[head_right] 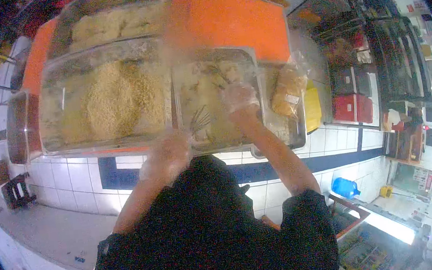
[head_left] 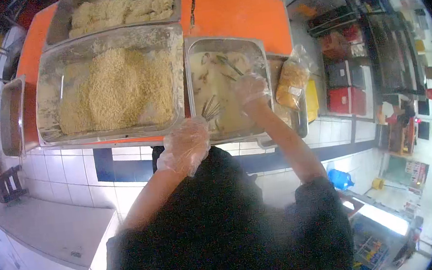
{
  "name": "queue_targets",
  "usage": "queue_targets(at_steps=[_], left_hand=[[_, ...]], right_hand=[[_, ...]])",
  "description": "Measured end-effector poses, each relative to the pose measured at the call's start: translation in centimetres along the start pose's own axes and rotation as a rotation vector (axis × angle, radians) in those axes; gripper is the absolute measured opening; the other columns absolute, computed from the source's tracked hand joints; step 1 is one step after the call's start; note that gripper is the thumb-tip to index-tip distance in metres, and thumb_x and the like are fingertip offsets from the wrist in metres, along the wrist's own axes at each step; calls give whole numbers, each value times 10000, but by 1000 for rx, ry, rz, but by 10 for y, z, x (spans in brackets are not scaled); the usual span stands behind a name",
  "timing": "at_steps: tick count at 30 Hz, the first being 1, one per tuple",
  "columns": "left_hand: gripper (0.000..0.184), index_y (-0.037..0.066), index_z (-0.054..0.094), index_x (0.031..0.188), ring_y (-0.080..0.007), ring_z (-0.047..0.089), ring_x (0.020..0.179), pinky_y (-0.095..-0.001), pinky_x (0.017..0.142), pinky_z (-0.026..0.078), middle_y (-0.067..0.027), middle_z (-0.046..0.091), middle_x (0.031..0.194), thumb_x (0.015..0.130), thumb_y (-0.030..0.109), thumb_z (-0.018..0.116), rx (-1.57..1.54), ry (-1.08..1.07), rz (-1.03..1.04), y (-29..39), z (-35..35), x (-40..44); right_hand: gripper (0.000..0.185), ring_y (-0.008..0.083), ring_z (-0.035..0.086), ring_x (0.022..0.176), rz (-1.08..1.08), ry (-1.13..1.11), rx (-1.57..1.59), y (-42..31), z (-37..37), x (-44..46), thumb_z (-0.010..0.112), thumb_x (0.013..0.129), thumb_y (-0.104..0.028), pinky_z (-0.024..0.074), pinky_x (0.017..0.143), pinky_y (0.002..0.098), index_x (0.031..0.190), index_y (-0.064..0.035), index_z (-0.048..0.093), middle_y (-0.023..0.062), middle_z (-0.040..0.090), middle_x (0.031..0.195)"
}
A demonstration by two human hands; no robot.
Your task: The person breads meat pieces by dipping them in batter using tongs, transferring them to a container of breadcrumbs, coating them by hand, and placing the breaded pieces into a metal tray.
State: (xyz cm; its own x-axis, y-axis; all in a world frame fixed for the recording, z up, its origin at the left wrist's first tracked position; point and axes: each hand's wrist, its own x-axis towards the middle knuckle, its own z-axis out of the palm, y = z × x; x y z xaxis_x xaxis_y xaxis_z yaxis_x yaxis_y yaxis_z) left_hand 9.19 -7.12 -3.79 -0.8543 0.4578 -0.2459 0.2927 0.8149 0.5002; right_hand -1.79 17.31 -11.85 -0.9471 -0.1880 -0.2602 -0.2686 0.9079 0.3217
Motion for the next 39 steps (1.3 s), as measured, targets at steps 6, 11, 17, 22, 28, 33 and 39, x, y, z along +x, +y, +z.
queue_targets(at_steps=[6,11,17,22,28,33,39], left_hand=[[199,44,590,933,-316,573,874,-420,795,467,-153,586,880,828,158,466,20,-25,20,-1,3,3],[167,56,594,906,-309,587,845,-424,746,481,-146,592,850,814,139,482,-29,-121,-136,11,-11,13],[163,24,585,853,-355,590,834,-457,731,471,-178,602,860,801,151,496,60,-78,-83,3,9,9],[172,27,570,868,-338,600,813,-455,708,481,-170,608,848,809,164,485,14,-2,-53,4,8,9],[205,13,596,920,-353,615,782,-457,689,504,-177,621,821,809,115,456,-13,-19,-56,10,6,11],[205,2,590,933,-300,626,768,-429,678,511,-151,621,800,806,107,469,232,160,139,-6,63,15],[185,49,578,844,-199,582,677,-317,550,478,-73,569,745,793,213,507,851,109,420,0,56,2]], right_hand=[[108,261,645,676,-101,372,-50,10,27,-8,579,767,-153,499,522,388,802,-67,634,126,631,760],[425,218,616,714,-202,284,114,14,23,-12,550,744,-158,487,526,390,1165,-102,550,66,632,865],[300,244,638,663,-201,388,5,14,-3,-28,523,794,-157,508,517,384,1086,-160,594,66,634,750],[279,208,622,660,-246,404,146,26,-6,-35,535,819,-179,490,516,372,1075,-89,602,87,619,714],[328,210,621,650,49,-111,1006,55,-34,-53,498,900,-373,486,547,327,1021,-93,620,149,631,829],[350,147,571,574,55,80,1073,62,-44,-76,519,899,-390,435,500,303,980,-73,641,76,614,763],[291,84,497,484,9,190,873,38,-132,-78,568,889,-323,400,436,261,951,-49,648,30,589,707]])
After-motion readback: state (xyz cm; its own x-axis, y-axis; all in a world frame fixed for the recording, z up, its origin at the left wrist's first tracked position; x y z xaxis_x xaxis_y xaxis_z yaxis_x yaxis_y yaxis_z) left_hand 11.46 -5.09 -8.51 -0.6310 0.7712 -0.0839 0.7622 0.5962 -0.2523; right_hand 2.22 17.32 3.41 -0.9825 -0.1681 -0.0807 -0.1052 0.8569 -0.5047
